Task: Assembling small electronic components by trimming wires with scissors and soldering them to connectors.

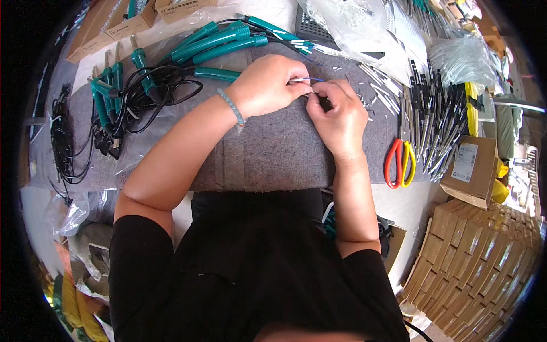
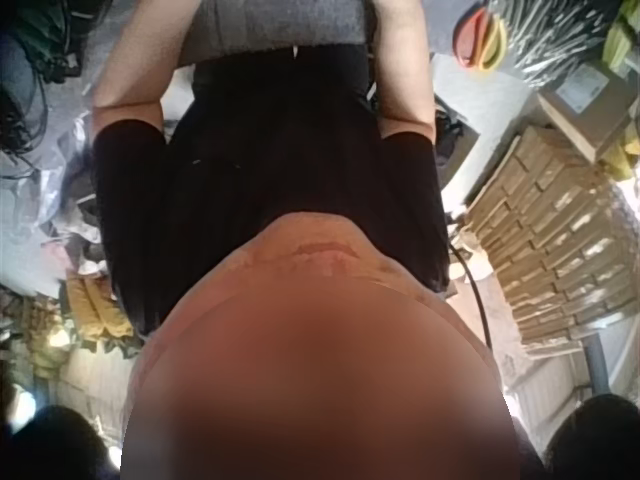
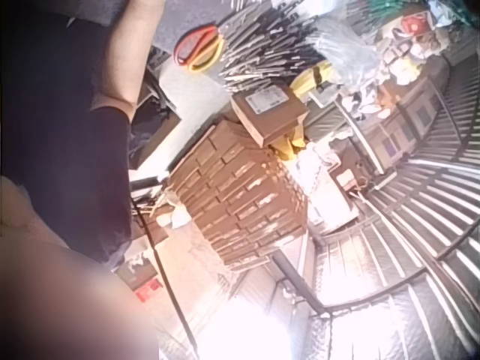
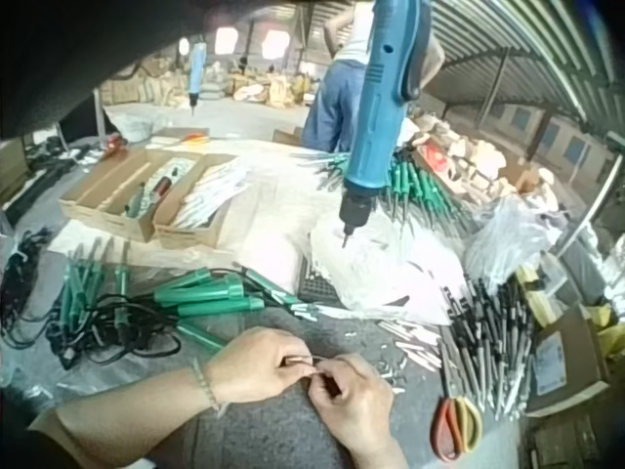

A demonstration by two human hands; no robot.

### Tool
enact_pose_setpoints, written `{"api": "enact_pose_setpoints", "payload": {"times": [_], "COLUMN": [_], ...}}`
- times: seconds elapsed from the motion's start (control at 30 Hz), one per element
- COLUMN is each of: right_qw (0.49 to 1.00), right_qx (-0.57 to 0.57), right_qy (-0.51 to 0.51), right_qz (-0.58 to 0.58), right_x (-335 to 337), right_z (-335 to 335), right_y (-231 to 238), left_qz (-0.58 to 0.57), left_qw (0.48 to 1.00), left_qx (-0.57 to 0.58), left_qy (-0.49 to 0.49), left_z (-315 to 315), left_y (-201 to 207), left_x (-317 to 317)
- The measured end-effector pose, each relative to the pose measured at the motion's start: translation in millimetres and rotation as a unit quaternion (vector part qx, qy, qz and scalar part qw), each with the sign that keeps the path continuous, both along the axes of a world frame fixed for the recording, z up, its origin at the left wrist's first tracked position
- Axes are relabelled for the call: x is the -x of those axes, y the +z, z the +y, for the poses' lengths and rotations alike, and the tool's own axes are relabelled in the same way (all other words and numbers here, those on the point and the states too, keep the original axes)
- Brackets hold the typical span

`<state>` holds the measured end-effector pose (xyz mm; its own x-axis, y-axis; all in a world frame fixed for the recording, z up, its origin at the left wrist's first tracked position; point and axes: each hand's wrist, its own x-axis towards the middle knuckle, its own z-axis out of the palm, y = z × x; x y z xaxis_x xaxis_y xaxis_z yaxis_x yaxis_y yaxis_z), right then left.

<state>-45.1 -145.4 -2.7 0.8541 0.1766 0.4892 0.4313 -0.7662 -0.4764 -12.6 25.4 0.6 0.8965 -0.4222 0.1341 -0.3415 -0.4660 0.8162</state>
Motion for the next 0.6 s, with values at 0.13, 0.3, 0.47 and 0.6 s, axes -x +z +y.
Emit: {"api": "enact_pose_setpoints", "payload": {"times": [0.13, 0.3, 0.47, 0.6], "right_qw": [0.999, 0.991, 0.986, 0.999], "right_qx": [-0.046, 0.028, 0.082, -0.009], "right_qy": [-0.003, -0.126, -0.147, 0.038], "right_qz": [0.016, -0.035, -0.016, 0.017], "right_x": [1.7, -6.4, -5.8, 8.2], "right_z": [1.4, -9.7, -20.5, -11.9], "right_y": [1.6, 4.1, 3.6, 8.3], "left_qz": [-0.089, -0.058, -0.073, -0.128], "left_qw": [0.996, 0.998, 0.996, 0.991], "left_qx": [-0.01, -0.027, -0.038, -0.038], "left_qy": [0.012, 0.013, 0.02, -0.012], "left_z": [-2.1, -3.8, -2.9, -0.1], "left_y": [-6.3, -1.8, -4.8, -8.3], "left_x": [0.9, 5.4, 4.5, -0.5]}}
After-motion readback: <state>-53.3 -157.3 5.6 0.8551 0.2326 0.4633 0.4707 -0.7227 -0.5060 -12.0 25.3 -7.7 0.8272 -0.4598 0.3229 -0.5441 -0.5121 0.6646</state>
